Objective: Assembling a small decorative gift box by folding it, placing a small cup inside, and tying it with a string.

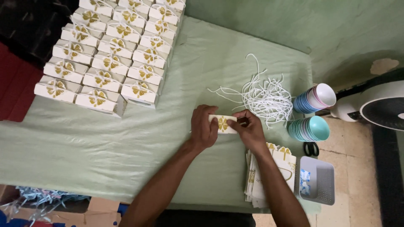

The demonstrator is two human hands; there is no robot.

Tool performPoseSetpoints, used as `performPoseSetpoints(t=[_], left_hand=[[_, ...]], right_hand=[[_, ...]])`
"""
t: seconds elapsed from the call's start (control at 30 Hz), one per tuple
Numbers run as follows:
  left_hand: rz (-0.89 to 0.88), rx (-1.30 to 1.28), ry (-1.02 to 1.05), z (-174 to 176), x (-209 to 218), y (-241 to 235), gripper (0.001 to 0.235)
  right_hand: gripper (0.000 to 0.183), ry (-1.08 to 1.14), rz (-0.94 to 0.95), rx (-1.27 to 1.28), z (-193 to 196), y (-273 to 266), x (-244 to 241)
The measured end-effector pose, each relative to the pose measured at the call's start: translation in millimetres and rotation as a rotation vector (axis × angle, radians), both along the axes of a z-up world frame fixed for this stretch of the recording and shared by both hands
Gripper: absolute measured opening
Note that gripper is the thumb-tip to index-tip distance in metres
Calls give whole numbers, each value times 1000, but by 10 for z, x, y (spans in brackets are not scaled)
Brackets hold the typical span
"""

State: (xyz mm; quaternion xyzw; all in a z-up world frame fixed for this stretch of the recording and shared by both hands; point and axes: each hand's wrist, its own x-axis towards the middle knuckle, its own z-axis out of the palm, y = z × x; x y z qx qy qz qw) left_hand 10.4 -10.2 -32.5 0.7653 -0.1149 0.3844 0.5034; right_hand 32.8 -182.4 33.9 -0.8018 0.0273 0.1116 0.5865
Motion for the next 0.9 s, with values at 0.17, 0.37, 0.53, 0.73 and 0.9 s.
performPoseSetpoints(t=[0.17, 0.37, 0.53, 0.73, 0.9], left_hand=[[15, -11, 24, -53, 7, -17, 26], [38, -64, 18, 15, 5, 78, 24], [-43, -180, 41, -48, 43, 130, 33], [-121, -190, 66, -36, 67, 400, 55], [-167, -185, 204, -110, 167, 540, 33]], right_hand=[[37, 10, -1, 46, -61, -47, -10], [59, -161, 297, 10, 63, -181, 5], [69, -283, 359, -100, -68, -122, 48], [71, -378, 237, -58, -231, -286, 194], [88, -390, 240, -35, -373, -314, 187]])
